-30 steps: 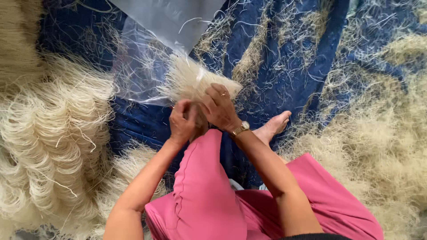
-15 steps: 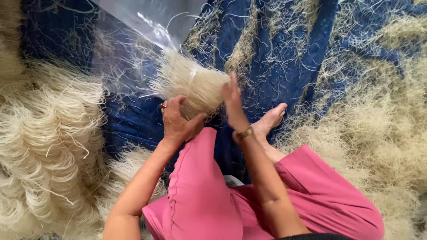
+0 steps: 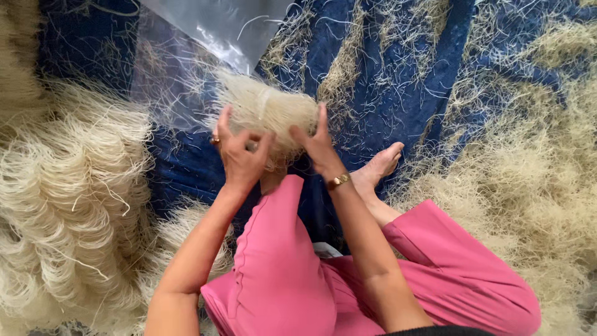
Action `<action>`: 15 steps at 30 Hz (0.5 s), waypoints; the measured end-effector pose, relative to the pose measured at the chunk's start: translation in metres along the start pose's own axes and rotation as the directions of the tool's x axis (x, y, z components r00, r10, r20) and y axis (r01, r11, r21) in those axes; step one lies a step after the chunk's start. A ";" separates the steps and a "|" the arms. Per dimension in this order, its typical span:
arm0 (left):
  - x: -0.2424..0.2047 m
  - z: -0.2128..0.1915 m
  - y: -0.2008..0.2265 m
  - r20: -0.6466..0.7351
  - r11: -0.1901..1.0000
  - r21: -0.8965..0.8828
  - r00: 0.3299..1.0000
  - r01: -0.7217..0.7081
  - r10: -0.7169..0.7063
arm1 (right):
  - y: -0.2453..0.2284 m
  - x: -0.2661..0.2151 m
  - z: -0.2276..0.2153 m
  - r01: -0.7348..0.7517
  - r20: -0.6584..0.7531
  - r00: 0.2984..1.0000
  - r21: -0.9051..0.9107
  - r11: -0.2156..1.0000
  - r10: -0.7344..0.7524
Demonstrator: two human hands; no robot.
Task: The person sits on a blue tarp and packs loose white fibers into a clear plastic bag. They compress the fibers by hand, seal the bag, and place it on a scale to weigh it. The person then repeats the process with another portion of fibers.
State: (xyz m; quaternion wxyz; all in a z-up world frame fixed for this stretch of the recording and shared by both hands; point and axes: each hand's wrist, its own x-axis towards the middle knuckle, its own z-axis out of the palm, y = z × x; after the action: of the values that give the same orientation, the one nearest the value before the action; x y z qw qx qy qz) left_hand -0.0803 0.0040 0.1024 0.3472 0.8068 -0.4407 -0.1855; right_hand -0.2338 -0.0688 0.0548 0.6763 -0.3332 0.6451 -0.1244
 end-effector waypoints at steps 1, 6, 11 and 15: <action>-0.011 0.006 -0.008 -0.002 1.000 -0.002 1.000 -0.006 0.006 | -0.003 -0.005 0.009 0.006 -0.002 1.000 0.002 1.000 -0.006; -0.040 -0.007 -0.006 0.078 0.953 -0.080 0.955 0.291 -0.285 | 0.011 -0.008 0.027 0.111 -0.111 0.990 0.175 0.978 -0.092; -0.037 -0.033 0.002 0.077 0.918 -0.203 0.940 0.342 -0.333 | -0.017 -0.034 0.031 0.382 0.007 0.923 0.078 0.921 -0.384; -0.023 -0.034 0.002 -0.044 0.936 -0.342 0.993 0.084 -0.106 | -0.071 -0.064 0.028 0.686 0.117 0.725 -0.039 0.727 -0.679</action>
State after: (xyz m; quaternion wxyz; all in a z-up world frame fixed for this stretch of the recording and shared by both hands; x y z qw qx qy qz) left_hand -0.0729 0.0359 0.1272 0.4851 0.7605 -0.3516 -0.2502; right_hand -0.1972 -0.0759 0.1470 0.5988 -0.5792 0.4493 -0.3226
